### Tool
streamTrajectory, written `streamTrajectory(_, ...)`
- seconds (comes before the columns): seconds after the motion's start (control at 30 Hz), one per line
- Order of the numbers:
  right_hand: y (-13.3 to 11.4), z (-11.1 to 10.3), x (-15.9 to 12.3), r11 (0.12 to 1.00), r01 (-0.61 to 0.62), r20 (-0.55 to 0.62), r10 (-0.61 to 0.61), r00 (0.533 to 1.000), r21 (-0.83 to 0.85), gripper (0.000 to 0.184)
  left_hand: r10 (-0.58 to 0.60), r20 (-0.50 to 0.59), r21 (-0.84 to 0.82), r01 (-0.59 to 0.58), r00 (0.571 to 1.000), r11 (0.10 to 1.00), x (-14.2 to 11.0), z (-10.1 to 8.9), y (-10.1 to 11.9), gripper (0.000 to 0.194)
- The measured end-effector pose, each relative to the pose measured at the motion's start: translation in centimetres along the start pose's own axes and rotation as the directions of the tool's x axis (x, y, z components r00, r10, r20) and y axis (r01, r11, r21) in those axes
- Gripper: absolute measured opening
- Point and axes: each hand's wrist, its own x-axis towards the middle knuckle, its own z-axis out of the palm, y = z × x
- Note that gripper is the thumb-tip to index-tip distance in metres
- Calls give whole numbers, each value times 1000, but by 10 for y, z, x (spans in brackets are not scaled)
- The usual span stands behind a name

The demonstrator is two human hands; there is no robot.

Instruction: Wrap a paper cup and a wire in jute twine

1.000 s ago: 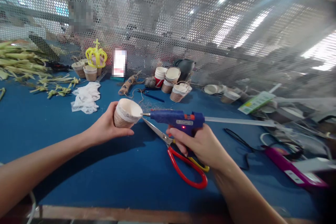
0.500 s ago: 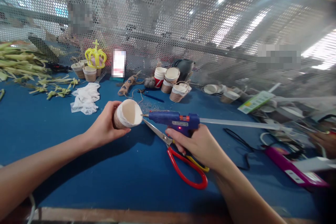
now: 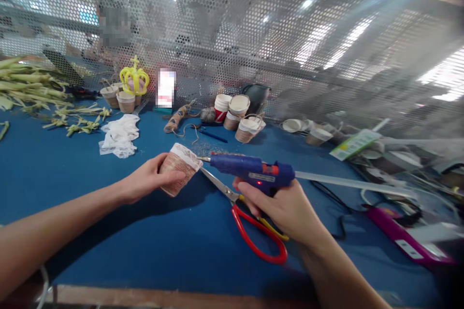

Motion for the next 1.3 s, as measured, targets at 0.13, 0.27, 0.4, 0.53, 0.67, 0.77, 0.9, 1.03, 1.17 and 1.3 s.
streamTrajectory(0.13, 0, -2, 1, 997, -8, 48, 12, 999, -83, 28, 26, -97, 97, -17, 995, 995, -1, -2, 6, 56)
streamTrajectory(0.27, 0, -3, 3, 985, 37, 72, -25, 997, -170, 34, 96, -107, 218, -70, 990, 973, 0, -6, 9, 52)
streamTrajectory(0.4, -1, -3, 4, 969, 73, 63, -60, 996, -238, 28, 125, -112, 260, -92, 986, 961, 0, -7, 10, 51)
streamTrajectory(0.53, -3, -3, 4, 965, 55, 51, -43, 998, -256, 21, 91, -121, 188, -67, 989, 980, -2, -5, 13, 51)
streamTrajectory(0.67, -2, -3, 5, 967, 55, 48, -45, 998, -249, 23, 62, -115, 147, -44, 991, 988, -3, -4, 14, 51)
streamTrajectory(0.77, -2, -4, 5, 963, 57, 53, -44, 998, -265, 20, 63, -113, 135, -47, 992, 990, -2, -4, 14, 50)
streamTrajectory(0.9, -2, -3, 4, 964, 51, 57, -37, 998, -260, 14, 52, -109, 116, -39, 993, 993, -2, -4, 13, 51)
streamTrajectory(1.03, -2, -3, 4, 966, 59, 55, -46, 997, -250, 14, 48, -112, 107, -36, 993, 994, -3, -5, 13, 51)
streamTrajectory(1.17, -3, -3, 5, 964, 65, 50, -54, 997, -257, 20, 41, -90, 89, -33, 995, 995, -2, -5, 12, 51)
streamTrajectory(1.3, -3, -3, 4, 969, 53, 33, -47, 998, -242, 26, 29, -83, 61, -23, 996, 998, -2, -5, 12, 50)
